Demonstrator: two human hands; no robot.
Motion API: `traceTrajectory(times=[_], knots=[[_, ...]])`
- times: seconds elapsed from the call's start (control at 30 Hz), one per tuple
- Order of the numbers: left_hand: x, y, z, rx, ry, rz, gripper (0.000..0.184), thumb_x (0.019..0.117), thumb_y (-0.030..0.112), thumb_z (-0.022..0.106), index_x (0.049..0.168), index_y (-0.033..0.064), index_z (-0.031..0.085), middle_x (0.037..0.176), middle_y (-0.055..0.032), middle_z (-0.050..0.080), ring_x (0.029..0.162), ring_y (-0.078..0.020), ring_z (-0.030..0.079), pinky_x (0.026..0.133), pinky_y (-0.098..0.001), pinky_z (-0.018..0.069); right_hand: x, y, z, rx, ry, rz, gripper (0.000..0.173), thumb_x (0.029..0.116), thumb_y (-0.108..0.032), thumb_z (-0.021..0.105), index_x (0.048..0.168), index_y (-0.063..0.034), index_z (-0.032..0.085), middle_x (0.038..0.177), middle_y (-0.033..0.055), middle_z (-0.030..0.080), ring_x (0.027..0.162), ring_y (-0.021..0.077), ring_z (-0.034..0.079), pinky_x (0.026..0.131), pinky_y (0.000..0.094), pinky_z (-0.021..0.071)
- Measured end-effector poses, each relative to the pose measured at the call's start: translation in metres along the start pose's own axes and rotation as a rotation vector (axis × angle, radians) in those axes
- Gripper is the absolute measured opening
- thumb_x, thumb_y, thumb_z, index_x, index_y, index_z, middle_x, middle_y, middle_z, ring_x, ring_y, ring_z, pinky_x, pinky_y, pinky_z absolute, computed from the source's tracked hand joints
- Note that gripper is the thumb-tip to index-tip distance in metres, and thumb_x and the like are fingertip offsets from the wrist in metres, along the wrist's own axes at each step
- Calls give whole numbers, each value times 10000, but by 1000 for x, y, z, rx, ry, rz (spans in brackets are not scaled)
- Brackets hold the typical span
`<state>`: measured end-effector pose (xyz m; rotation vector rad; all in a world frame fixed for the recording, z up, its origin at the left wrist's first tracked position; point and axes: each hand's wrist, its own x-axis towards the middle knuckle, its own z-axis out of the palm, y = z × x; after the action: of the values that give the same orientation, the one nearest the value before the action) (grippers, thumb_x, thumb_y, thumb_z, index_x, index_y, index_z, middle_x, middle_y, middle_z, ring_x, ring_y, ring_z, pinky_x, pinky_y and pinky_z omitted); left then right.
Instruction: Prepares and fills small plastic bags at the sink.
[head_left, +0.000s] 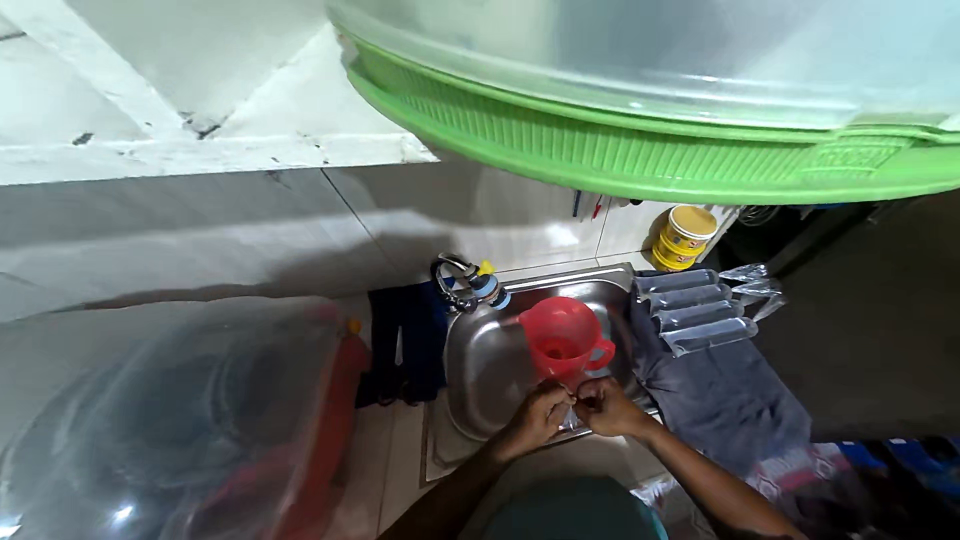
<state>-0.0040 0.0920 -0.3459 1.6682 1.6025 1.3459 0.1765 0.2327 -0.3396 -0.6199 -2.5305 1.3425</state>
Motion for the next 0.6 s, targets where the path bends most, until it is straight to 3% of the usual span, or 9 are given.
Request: traceTrajectory(times=[0.07,0.13,0.3,0.5,0.6], knots=[[2,-1,0,-7,-5,-9,185,1025,169,571,1008,166,756,1054,45,727,1062,-96,661,985,-317,546,2,-1,-10,-41,-26,-49,103,870,-295,752,823,-217,705,745,-113,666,677,18,644,637,294,592],[2,-5,2,-22,10,-21,174,1016,157,577,987,158,749,1034,39,724,1037,-101,665,963,-316,552,2,-6,-12,16,-28,-18,92,875,-274,762,856,-196,716,764,-98,684,685,33,658,648,293,600],[4,-6,-5,-73,-56,-10,167,991,118,585,967,142,748,1027,23,726,1024,-117,671,949,-328,561,-2,-9,-3,103,15,16,119,867,-252,769,804,-176,704,714,-79,667,637,48,641,596,300,578],[7,0,-9,-31,-146,14,178,974,97,570,923,130,738,982,19,718,997,-113,668,921,-323,560,-1,-15,5,-112,117,-112,246,840,-321,767,691,-188,624,648,-84,596,607,44,585,571,332,525],[10,0,-14,-44,-222,5,164,955,93,579,910,125,734,978,13,717,997,-118,669,926,-331,559,-3,-27,-4,-305,79,-223,230,845,-350,746,733,-175,649,701,-55,624,678,78,619,654,357,550]])
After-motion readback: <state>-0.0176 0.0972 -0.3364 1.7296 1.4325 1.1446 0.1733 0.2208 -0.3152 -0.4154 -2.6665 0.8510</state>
